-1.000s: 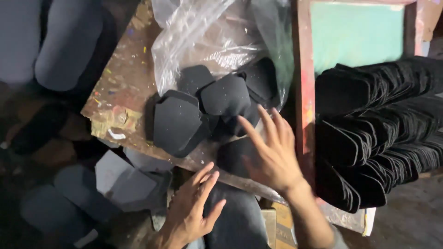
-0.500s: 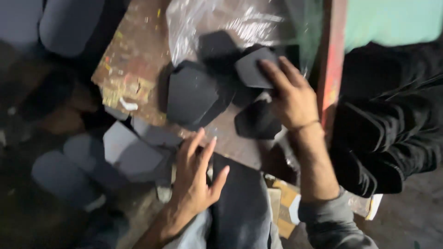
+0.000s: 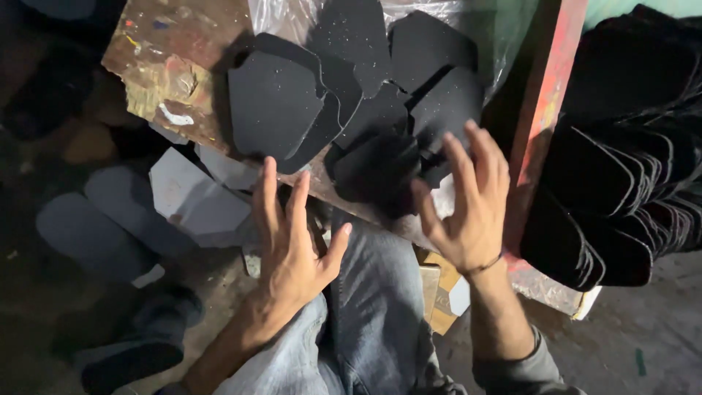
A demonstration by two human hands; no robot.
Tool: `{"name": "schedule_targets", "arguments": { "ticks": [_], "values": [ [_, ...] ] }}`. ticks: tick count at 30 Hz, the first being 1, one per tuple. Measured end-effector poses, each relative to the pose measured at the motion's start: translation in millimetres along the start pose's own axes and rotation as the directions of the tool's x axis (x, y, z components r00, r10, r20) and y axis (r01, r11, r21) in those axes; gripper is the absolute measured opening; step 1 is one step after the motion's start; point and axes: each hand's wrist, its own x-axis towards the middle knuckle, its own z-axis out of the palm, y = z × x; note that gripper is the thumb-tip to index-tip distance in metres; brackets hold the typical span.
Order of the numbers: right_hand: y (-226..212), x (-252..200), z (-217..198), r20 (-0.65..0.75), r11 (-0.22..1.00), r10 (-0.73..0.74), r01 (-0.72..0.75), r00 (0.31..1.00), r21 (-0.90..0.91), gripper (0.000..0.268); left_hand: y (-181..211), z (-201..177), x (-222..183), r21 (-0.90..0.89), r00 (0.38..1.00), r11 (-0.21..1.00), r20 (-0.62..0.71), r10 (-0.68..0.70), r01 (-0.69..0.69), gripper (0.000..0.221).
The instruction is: The person sorts and stacks black foam pieces into piles and places them into plastic bags on a workbench.
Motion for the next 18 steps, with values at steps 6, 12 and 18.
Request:
{"name": "schedule_targets", "arguments": {
  "ticks": [6, 12, 18],
  "values": [
    [24, 44, 18, -0.005, 0.99, 0.015, -0.015, 1.0, -0.143, 0.061, 0, 0, 1, 0.026, 1.0, 1.0, -0.02, -0.008, 0.009, 0.084],
    [80, 120, 51, 0.036, 0.962, 0.215, -0.205, 0.976, -0.181, 0.082, -1, -1, -1, 0.013, 0.998, 1.0, -0.051, 0.02, -0.019, 0.081],
    [96, 130, 45, 0.027, 0.954, 0.219, -0.209, 0.975, -0.214, 0.087, -5, -1, -1, 0.002, 1.0, 1.0, -0.015, -0.027, 0.027, 0.082]
  ]
}}
